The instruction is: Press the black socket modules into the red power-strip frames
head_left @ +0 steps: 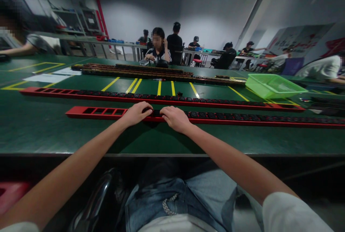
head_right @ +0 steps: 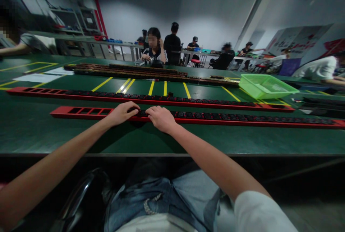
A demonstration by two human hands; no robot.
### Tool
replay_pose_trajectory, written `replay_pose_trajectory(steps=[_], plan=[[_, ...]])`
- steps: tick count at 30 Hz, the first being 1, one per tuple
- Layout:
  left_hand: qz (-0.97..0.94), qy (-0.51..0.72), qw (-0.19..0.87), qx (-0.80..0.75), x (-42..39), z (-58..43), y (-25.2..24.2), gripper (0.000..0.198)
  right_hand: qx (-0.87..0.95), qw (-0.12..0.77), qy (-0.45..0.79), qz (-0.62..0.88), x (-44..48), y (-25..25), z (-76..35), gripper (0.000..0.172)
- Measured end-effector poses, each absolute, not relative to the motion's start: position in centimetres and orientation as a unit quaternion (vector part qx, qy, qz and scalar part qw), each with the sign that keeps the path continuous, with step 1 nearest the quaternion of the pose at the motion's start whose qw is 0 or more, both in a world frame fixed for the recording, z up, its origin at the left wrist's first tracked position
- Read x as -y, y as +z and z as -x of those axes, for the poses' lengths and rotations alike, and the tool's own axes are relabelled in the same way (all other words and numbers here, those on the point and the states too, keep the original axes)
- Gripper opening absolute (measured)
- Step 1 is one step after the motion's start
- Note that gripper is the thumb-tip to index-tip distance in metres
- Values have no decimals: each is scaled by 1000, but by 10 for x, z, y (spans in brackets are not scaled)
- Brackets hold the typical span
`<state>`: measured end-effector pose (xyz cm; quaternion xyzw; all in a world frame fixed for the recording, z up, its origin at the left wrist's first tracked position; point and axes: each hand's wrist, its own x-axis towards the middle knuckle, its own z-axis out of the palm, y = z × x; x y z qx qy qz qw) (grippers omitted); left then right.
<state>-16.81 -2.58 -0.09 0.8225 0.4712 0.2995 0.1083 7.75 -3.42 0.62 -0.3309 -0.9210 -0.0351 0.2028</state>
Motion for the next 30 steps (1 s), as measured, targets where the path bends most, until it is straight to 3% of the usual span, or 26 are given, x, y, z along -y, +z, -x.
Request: replay_pose_trajectory(steps=[30], plan=[[-822,294,111,-476,21,171,-6,30,916,207,-16,343,36,10,-76,31]])
